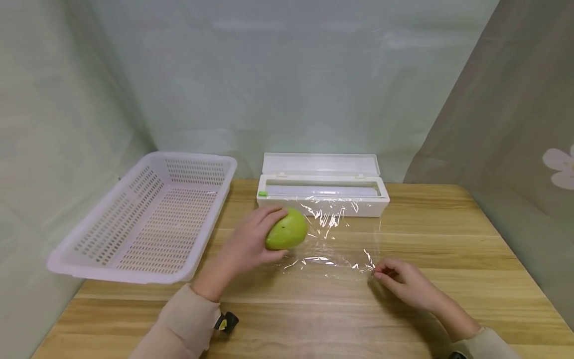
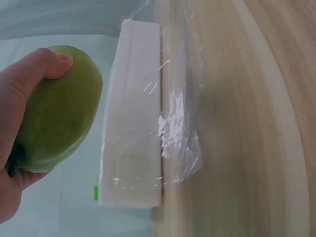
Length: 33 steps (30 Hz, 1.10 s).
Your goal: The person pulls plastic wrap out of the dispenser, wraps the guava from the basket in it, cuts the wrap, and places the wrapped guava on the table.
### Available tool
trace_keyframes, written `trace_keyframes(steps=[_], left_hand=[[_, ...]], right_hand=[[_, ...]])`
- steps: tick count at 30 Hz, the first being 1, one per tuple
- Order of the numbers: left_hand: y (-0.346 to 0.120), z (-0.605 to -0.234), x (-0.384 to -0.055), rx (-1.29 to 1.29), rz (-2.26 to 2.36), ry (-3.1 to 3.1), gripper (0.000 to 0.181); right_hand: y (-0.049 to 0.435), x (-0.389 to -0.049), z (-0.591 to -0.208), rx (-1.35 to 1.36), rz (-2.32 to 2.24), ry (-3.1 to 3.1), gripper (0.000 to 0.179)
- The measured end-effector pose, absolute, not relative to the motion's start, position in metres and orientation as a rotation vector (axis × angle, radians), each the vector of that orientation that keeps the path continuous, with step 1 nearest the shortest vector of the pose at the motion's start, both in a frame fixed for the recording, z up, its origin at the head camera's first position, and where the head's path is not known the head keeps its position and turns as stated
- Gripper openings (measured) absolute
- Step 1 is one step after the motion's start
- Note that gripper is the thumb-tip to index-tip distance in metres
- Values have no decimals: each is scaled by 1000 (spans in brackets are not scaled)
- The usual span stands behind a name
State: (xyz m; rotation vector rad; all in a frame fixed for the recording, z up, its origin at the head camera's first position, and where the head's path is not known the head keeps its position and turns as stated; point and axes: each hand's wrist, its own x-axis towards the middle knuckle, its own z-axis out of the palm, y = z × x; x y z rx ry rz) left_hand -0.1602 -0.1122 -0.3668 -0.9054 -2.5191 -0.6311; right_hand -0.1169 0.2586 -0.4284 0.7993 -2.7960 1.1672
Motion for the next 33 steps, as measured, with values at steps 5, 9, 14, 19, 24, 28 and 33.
trace_keyframes(steps=[5,9,14,19,24,28,33], left_hand=[[-102,-370,-163,-922,-647,-2563,80],[-95,-374,-166,-932,-668,-2591,80],[-86,-381,-172,-928,-694,-2632,81],[-80,-387,-176,-933,-750,-2658,80],[-75,-391,-178,-948,-764,-2674,78],[-72,-393,-179,-962,-781,-2678,77],[-68,-396,-181,-967,-766,-2679,76]], right_hand=[[258,-116,-430,793,1159,-2790,9],[258,-116,-430,792,1161,-2783,9],[258,-116,-430,796,1172,-2773,9],[258,-116,-430,803,1175,-2771,9],[258,-117,-430,798,1171,-2785,9],[258,-117,-430,796,1162,-2782,8],[258,-118,-430,804,1155,-2770,9]])
